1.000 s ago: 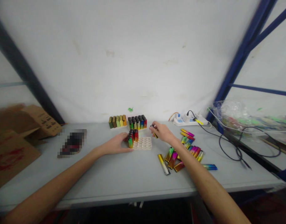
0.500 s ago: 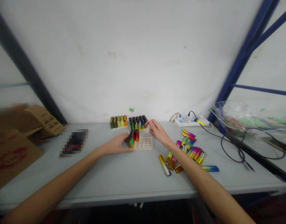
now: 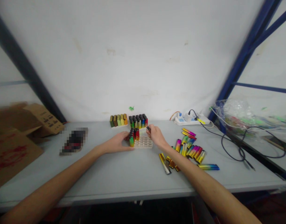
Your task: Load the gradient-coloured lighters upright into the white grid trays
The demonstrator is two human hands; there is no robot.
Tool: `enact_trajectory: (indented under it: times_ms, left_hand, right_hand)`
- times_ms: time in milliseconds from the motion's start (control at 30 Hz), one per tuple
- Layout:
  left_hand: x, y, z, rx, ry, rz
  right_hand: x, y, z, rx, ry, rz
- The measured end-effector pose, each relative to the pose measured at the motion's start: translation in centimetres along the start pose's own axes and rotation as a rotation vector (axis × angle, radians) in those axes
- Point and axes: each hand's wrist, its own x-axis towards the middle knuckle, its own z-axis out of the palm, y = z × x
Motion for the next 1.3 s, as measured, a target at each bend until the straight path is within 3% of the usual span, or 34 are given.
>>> enact_trajectory:
  times_ms: [333, 433, 667, 967, 1300]
  left_hand:
    - [0.0, -0.1, 0.1, 0.012, -0.012, 0.001]
    - [0.0, -0.2, 0.1, 0.020, -0.006, -0.007]
    - [0.0, 0.1, -0.1, 0.005, -0.012, -0.003]
    - [0.0, -0.3, 0.2, 0.031, -0.020, -0.014]
    - [0.0, -0.1, 0.1, 0.025, -0.019, -0.020]
  right_hand:
    - [0.4, 0.7, -0.2, 0.150, -0.109, 0.070]
    - [0.6, 1.0, -0.2, 0.199, -0.134, 0.009]
    - [0.8, 1.6, -0.1, -0.130, -0.075, -0.293]
    - [0.4, 1.7, -0.2, -0.202, -0.030, -0.329]
    - [0.2, 1.7, -0.3, -0.449, -0.201, -0.463]
